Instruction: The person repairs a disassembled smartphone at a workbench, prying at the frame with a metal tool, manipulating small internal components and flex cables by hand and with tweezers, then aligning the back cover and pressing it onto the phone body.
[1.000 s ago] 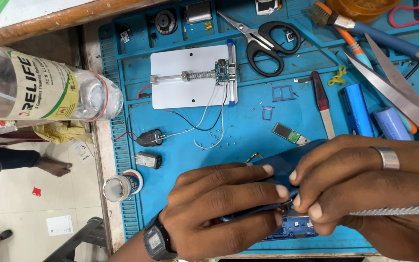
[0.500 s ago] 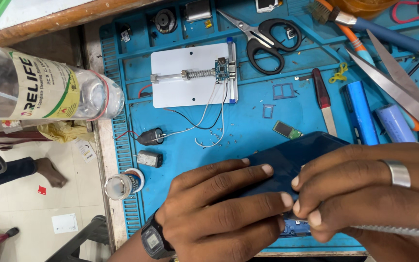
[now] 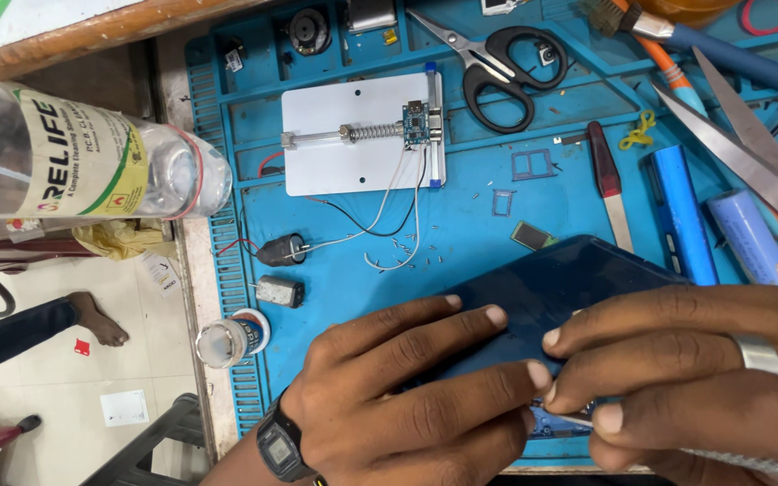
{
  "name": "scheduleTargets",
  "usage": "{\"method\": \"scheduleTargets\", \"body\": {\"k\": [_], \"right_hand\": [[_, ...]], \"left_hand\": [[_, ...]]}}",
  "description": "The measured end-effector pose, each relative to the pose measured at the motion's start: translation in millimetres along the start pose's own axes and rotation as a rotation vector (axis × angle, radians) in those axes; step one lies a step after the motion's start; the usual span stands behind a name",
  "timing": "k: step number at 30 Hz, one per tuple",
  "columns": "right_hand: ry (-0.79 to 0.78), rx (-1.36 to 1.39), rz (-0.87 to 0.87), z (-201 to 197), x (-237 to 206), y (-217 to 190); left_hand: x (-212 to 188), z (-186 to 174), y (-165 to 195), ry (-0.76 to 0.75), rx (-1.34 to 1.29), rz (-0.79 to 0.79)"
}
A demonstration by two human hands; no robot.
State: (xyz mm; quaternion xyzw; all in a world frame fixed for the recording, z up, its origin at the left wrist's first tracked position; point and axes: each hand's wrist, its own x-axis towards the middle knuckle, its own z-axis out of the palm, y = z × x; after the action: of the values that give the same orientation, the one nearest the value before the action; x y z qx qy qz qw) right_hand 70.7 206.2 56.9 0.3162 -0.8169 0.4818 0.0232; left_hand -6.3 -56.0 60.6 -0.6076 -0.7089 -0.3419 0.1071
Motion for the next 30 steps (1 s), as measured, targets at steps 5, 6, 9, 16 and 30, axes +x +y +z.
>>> {"method": "scheduleTargets", "body": {"k": [5,6,9,16,30], "right_hand": [[-0.035,-0.037,-0.021,2,-3,6],[-0.043,-0.037,-0.019,1,-5,6],[-0.065,-0.029,-0.015,-1,-8,6],[-0.078,-0.006,0.021,-1,-10,2],[-0.053,-0.024,0.015,1,-9,1]], "left_hand": [[-1,-1,2,-0.028,0.005,-0.013],[-1,-1,3,-0.032,0.005,-0.019],[-1,-1,4,-0.045,0.004,-0.03],[-1,4,5,-0.015,0.049,-0.037],[-3,5,5,-0.033,0.041,-0.031]]}}
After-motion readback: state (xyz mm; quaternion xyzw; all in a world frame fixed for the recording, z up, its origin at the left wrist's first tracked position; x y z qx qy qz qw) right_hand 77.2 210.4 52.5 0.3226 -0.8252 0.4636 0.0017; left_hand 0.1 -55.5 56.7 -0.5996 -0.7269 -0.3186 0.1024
